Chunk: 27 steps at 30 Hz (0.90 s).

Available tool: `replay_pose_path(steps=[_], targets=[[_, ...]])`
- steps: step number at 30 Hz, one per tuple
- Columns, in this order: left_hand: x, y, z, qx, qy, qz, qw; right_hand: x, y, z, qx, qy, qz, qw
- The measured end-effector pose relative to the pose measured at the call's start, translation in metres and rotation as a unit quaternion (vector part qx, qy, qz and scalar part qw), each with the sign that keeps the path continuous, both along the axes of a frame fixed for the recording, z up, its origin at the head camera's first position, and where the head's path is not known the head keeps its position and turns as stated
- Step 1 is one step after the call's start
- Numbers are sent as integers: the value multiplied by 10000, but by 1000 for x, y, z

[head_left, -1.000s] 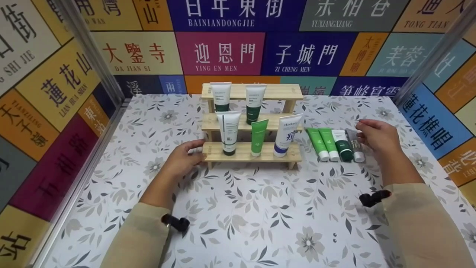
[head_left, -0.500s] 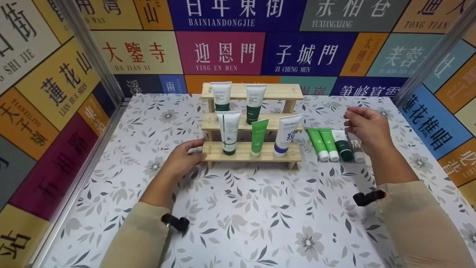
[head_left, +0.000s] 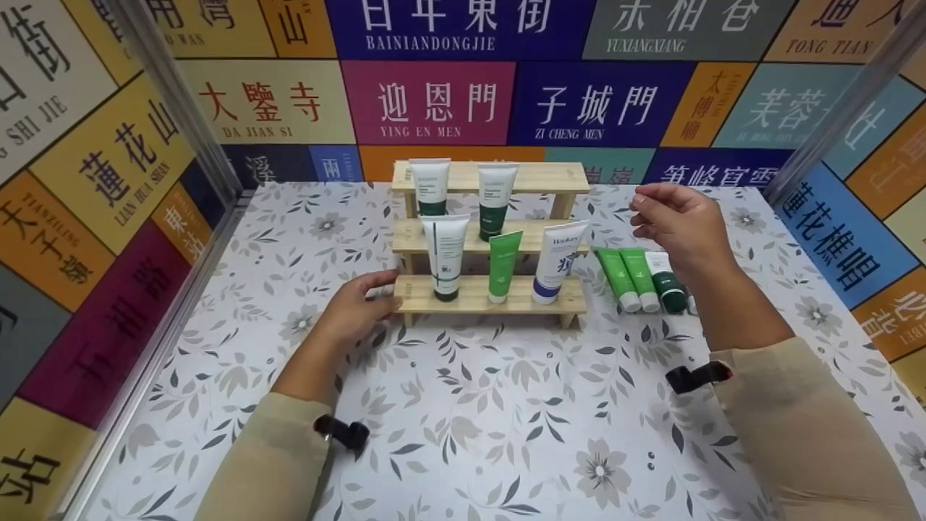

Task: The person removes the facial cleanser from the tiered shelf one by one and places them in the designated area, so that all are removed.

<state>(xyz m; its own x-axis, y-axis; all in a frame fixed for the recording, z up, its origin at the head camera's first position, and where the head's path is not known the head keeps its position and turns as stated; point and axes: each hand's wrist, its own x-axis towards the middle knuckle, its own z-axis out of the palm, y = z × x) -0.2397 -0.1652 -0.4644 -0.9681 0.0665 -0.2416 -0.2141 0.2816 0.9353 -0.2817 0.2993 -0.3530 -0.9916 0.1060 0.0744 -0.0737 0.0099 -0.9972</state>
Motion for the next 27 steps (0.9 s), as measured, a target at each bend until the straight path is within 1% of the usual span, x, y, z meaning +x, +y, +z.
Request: replay_pose_path(steps=[3,6,12,20,24,27], targets=[[0,0,0,21,-29,-16,10000,2,-11,6,-52,143,135,9998],[1,0,0,47,-46,-17,10000,2,-21,12,-81,192,232,9995],[1,0,-1,54,-26,16,10000,0,-38,23,-164,361,403,9984],[-1,-1,-2,94,-80,30,9999,-4,-60,37,-347,669,896,9931],[-1,-1,-2,151,22,-48,9999,-7,-72,44,-436,802,1067,9901],[0,-1,-2,153,92,-85,9998,-10,-80,48,-453,823,1147,9890]])
